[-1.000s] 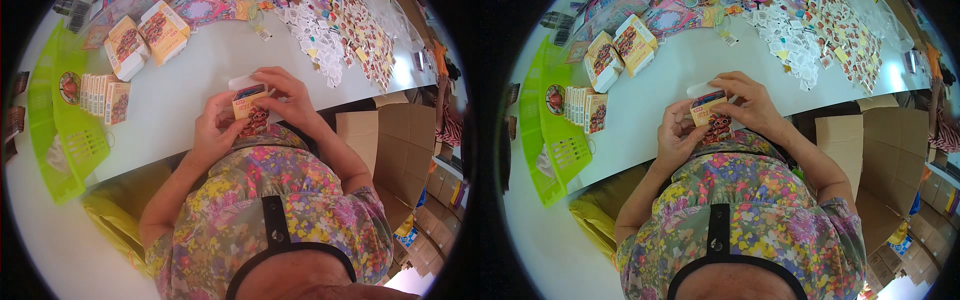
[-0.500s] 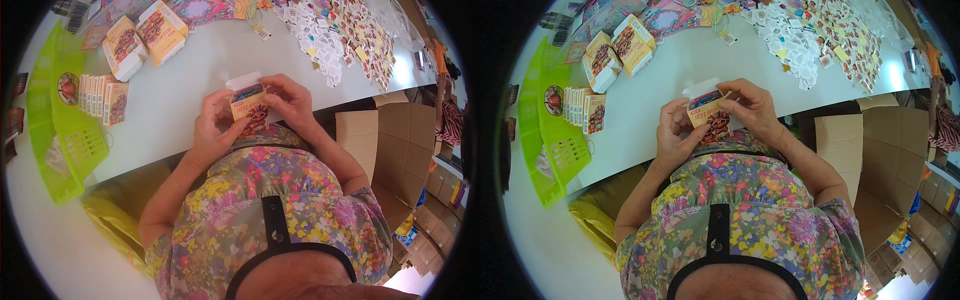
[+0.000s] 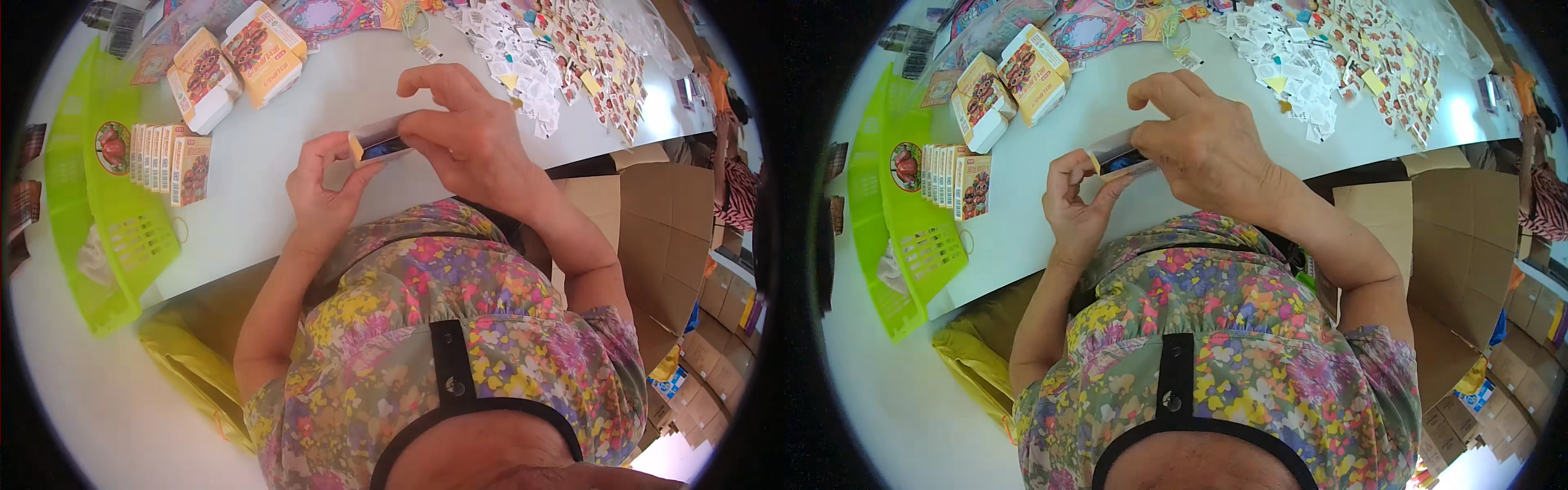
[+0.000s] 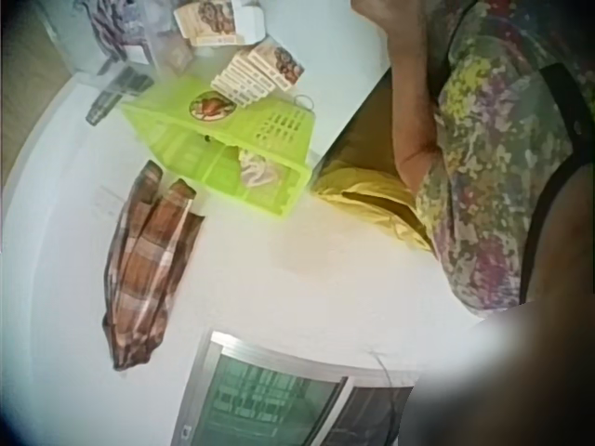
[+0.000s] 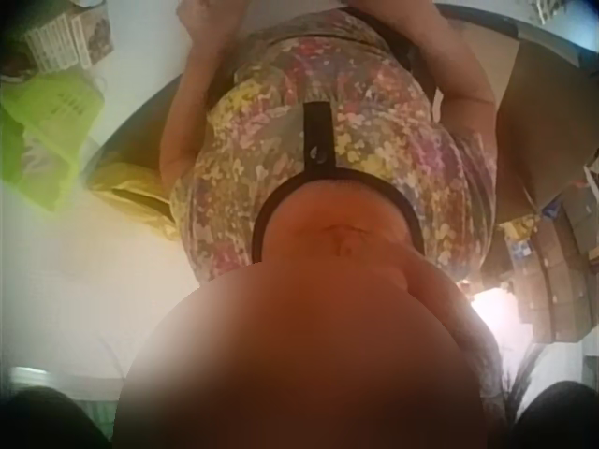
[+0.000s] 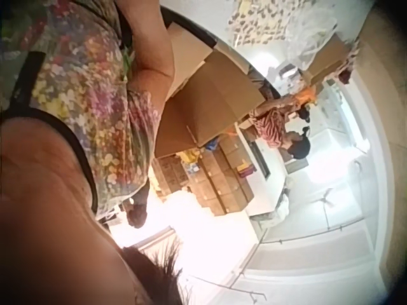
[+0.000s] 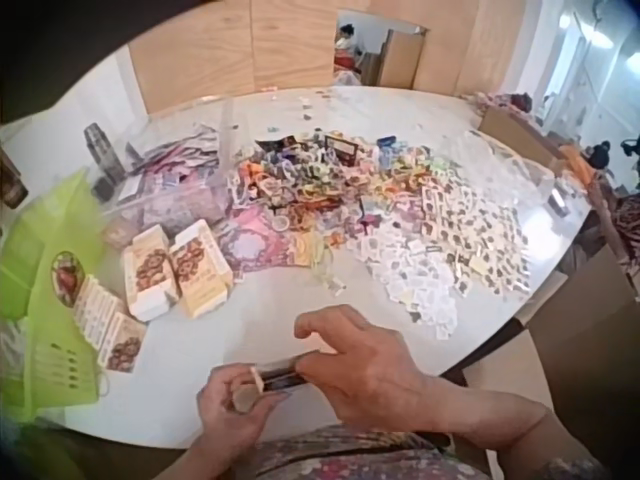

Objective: Assembling small toy products by placing colorful components into containers and wrapping them with cardboard sleeves.

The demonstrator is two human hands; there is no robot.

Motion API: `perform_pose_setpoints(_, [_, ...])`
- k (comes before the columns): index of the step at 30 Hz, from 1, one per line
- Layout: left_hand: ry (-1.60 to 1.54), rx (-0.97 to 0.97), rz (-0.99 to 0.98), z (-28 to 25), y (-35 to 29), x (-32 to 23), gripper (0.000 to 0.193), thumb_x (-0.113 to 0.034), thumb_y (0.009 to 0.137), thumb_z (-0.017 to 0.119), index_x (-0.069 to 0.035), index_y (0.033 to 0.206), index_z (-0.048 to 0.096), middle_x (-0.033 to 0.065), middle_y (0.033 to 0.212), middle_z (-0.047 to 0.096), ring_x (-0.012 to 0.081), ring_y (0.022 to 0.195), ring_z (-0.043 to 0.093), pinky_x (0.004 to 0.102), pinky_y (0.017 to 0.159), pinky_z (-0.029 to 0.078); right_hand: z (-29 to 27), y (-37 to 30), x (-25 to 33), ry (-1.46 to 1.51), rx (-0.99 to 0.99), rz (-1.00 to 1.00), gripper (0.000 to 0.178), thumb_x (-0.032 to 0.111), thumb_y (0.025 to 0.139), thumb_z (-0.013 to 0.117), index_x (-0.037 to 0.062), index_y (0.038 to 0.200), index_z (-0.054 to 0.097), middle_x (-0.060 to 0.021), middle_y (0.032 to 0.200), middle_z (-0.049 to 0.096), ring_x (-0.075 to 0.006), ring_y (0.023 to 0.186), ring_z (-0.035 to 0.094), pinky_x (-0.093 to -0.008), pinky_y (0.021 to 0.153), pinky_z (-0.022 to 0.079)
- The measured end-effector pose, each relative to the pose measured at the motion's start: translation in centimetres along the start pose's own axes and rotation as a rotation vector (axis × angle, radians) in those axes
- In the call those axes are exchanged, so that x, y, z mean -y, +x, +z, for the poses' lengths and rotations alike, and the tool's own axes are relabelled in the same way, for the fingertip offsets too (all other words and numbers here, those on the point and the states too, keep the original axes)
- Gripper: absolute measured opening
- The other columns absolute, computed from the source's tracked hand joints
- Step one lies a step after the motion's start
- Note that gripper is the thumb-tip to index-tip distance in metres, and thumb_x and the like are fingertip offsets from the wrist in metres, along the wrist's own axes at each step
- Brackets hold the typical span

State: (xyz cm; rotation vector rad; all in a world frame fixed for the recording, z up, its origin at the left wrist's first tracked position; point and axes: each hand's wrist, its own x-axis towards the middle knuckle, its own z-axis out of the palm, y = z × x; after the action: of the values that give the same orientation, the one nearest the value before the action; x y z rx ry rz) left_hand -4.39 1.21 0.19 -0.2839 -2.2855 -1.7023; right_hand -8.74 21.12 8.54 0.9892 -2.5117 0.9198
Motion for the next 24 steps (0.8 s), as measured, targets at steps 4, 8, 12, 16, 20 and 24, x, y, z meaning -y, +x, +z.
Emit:
perform_pose_setpoints(4, [0.027,0.038,0.052,0.2,-1.1,1.0,0.038,-0.003,0.072,0.081,-0.003,0.103,0.060,0.0086,0.091,0.069,0.0155,0.080,0.066,0.0279,0.073,0.053,-0.2,0.9,1.0,-0.116,-0.063,-0.148,0.014,-0.003,0.060,0.065,0.0032,0.072,0.061,-0.0061,0.099,0.059,-0.0286,0.096,0.061,-0.0353,0.067,0.051])
perform_pose_setpoints(8, [-0.048,-0.005,-0.002,0.7,-1.3,1.3,0.037,-0.003,0.071,0.081,-0.003,0.102,0.061,0.0092,0.092,0.069,0.0160,0.081,0.067,0.0277,0.073,0.053,0.4,1.2,1.2,-0.099,0.013,-0.195,0.014,-0.001,0.056,0.062,0.0024,0.069,0.058,-0.0062,0.096,0.058,-0.0295,0.100,0.059,-0.0397,0.076,0.049])
perform_pose_setpoints(12, [0.006,0.030,0.094,0.3,-0.7,0.2,0.037,-0.001,0.071,0.081,-0.003,0.102,0.061,0.0097,0.092,0.069,0.0176,0.081,0.068,0.0276,0.073,0.053,-1.2,2.2,2.2,-0.100,0.146,-0.115,0.011,-0.002,0.056,0.061,0.0020,0.066,0.058,-0.0063,0.098,0.058,-0.0291,0.105,0.056,-0.0437,0.086,0.045])
perform_pose_setpoints(16, [0.012,0.015,0.094,0.4,-1.5,1.0,0.038,0.000,0.070,0.081,-0.003,0.103,0.061,0.0108,0.092,0.069,0.0188,0.082,0.068,0.0280,0.073,0.053,0.3,1.7,1.9,-0.206,0.183,-0.117,0.011,-0.002,0.055,0.062,0.0020,0.065,0.060,-0.0057,0.096,0.058,-0.0290,0.107,0.055,-0.0444,0.090,0.045])
perform_pose_setpoints(20, [-0.041,-0.003,0.105,0.8,-1.2,1.4,0.040,0.000,0.070,0.081,-0.002,0.103,0.060,0.0110,0.092,0.069,0.0195,0.082,0.068,0.0283,0.072,0.053,0.4,1.5,1.4,-0.183,0.168,-0.105,0.011,-0.001,0.055,0.062,0.0026,0.065,0.061,-0.0053,0.094,0.057,-0.0284,0.108,0.054,-0.0460,0.093,0.044])
perform_pose_setpoints(24, [-0.023,0.016,0.126,0.9,-1.3,1.6,0.042,-0.001,0.070,0.081,-0.002,0.105,0.058,0.0108,0.092,0.068,0.0196,0.083,0.068,0.0287,0.072,0.054,0.4,1.3,1.4,-0.194,0.232,-0.080,0.010,-0.001,0.058,0.062,0.0035,0.067,0.063,-0.0039,0.096,0.058,-0.0265,0.109,0.054,-0.0486,0.098,0.043])
